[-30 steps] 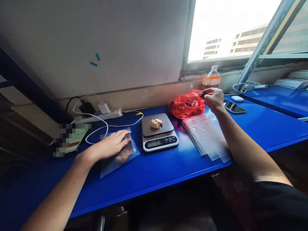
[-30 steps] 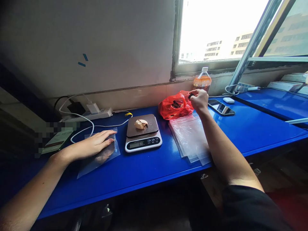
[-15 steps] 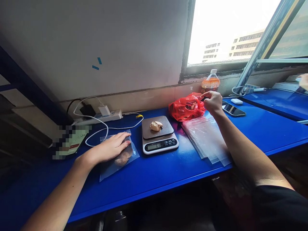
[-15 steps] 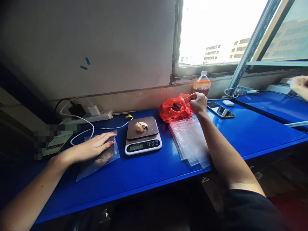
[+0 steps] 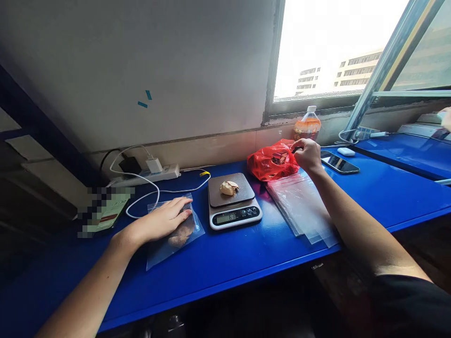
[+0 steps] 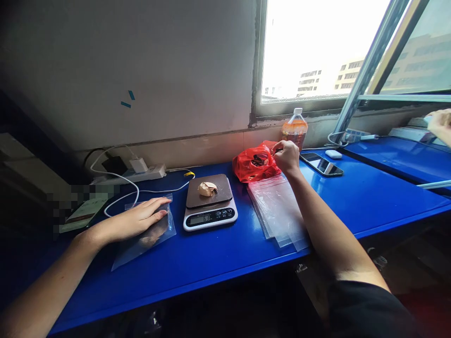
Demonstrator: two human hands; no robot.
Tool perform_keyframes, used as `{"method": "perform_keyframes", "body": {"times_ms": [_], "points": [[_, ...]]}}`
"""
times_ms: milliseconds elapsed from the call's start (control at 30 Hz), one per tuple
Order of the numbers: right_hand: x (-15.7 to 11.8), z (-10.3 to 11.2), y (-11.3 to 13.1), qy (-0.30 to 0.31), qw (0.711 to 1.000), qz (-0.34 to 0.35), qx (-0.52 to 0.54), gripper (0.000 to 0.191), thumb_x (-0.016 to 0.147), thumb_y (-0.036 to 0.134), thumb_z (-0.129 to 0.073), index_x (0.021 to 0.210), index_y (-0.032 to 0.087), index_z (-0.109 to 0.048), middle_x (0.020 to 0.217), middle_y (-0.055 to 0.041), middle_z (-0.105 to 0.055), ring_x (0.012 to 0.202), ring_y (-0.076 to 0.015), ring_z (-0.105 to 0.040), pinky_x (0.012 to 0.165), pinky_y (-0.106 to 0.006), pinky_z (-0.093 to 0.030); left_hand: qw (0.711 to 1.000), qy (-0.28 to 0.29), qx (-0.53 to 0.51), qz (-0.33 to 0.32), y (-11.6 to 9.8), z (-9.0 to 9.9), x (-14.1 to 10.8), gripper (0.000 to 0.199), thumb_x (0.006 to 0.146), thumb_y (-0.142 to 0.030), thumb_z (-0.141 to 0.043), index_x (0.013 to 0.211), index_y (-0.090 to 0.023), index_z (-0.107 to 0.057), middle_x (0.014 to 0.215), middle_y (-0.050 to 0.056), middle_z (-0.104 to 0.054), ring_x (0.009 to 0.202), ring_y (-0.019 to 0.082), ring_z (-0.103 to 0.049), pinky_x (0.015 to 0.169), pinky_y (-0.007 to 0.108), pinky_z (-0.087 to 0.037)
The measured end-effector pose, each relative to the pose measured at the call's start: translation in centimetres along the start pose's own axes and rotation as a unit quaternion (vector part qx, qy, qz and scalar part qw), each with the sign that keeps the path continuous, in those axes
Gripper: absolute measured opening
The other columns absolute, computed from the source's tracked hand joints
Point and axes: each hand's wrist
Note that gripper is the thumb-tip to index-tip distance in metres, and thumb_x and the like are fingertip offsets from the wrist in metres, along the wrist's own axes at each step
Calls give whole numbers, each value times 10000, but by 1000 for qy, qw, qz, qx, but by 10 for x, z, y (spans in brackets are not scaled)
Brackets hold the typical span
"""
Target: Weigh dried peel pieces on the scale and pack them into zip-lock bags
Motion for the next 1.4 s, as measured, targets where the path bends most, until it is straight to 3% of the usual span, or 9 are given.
{"method": "perform_keyframes", "body": {"times_ms": [867,1133,1400], "points": [[1,-4,-2,-9,1000,30,4,282,684,54,-452,712,185,-700,762,-81,-673,777,-226,-610,790,-341,-472,1000,-7,10,-14,-1,1,1,674,946,-538,-253,1483,-146,-363,1554,108,-367,1437,277,-322,1168,456,-280],[1,-2,-1,-36,999,30,2,280,680,56,-448,717,196,-688,756,-70,-656,794,-219,-607,827,-336,-477,1000,-15,-1,-12,3,-1,1,640,952,-547,-276,1483,-203,-370,1551,95,-378,1429,281,-340,1157,457,-298],[3,1,0,-61,998,19,-1,277,685,52,-445,719,198,-678,753,-72,-638,784,-221,-608,823,-338,-489,1000,-13,2,-10,2,-1,1,661,948,-558,-264,1489,-190,-362,1555,83,-372,1434,279,-331,1165,459,-288]]}}
Point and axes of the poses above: each hand's wrist, its own x-axis towards the middle knuckle, its own z-axis out of the back of the hand, y = z × x
